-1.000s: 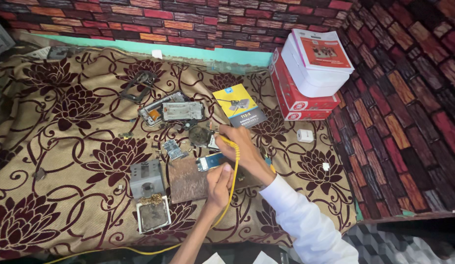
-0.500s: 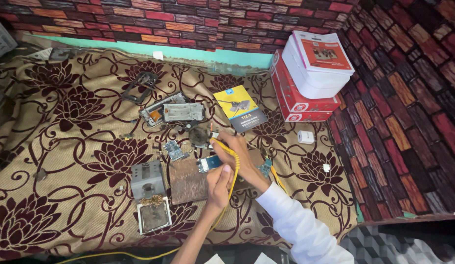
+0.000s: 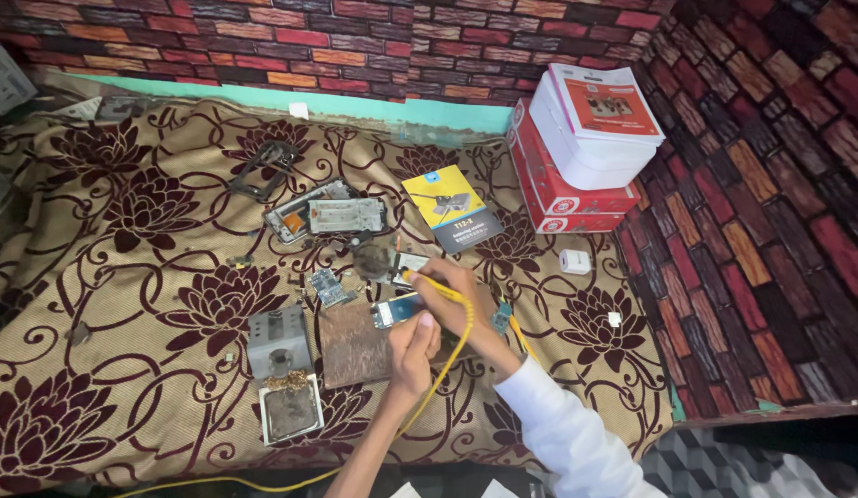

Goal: The person uses a soldering iron to apply heat to a small circuit board held in the left hand. The person repeatedly touches the iron tip to various points on the board while other electronic components and boxes remain on the table.

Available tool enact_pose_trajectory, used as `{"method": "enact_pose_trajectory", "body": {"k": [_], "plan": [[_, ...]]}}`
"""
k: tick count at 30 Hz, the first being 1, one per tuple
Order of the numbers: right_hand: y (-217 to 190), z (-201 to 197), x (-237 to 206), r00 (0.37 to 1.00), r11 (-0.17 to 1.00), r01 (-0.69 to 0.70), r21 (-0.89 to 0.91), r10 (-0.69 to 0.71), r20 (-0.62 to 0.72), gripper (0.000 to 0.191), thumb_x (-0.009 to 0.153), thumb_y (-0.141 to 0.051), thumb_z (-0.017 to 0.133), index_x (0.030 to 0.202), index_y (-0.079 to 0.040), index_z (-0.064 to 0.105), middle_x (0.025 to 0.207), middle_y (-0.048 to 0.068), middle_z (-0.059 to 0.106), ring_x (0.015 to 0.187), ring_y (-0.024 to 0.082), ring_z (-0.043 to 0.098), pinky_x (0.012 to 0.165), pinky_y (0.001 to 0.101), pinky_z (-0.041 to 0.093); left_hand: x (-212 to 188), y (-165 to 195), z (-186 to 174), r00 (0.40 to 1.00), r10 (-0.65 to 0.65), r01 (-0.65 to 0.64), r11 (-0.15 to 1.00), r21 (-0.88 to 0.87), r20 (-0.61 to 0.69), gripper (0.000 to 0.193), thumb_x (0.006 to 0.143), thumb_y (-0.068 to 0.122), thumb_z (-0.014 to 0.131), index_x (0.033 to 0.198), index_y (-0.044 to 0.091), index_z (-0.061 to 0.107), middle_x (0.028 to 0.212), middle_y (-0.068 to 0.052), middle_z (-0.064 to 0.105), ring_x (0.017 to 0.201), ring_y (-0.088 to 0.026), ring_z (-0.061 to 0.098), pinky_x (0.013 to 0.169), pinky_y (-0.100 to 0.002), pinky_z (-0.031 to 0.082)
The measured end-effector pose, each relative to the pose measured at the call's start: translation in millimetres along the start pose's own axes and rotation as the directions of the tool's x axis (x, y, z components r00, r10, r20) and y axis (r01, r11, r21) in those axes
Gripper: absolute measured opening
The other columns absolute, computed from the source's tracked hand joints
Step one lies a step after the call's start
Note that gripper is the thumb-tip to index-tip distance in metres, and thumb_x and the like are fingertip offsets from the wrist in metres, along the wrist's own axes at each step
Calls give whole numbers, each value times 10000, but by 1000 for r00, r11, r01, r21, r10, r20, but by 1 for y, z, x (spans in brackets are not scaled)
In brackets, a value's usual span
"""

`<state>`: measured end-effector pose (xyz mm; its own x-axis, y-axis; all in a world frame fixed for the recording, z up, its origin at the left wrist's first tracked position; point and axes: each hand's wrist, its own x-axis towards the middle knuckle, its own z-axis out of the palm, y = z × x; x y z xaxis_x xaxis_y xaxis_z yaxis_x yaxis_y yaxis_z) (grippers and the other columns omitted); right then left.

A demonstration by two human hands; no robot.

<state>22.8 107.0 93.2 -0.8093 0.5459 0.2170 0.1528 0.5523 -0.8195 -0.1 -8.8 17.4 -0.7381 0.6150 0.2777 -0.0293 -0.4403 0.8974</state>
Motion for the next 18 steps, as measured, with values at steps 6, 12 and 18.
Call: {"method": "enact_pose_trajectory", "body": {"k": [6, 12, 18], "plan": [[19, -39, -28, 985, 978, 109, 176, -82, -154, 136, 927, -157, 691, 876, -31, 689, 601, -23, 604, 531, 43, 524, 475, 237, 383, 1, 0, -2, 998, 57, -58, 996, 61, 21, 499, 1081, 310, 417, 647, 67, 454, 545, 17, 403, 490, -87, 359, 481, -291, 269], [26, -103, -94, 983, 968, 76, 239, -32, -181, 163, 954, -121, 677, 835, -9, 682, 621, -21, 570, 535, 33, 465, 477, 229, 337, 0, -6, -2, 999, 33, -33, 999, -26, 14, 478, 1076, 301, 445, 661, 66, 439, 559, 15, 377, 506, -90, 339, 490, -292, 251], [24, -121, -155, 990, 986, -92, 141, 105, -90, 151, 900, -124, 656, 834, 1, 711, 567, -12, 614, 501, 41, 527, 465, 236, 391, 0, -10, -4, 999, 36, -36, 998, -55, -13, 484, 1080, 292, 441, 662, 52, 483, 566, 7, 427, 515, -84, 350, 492, -287, 261]]}}
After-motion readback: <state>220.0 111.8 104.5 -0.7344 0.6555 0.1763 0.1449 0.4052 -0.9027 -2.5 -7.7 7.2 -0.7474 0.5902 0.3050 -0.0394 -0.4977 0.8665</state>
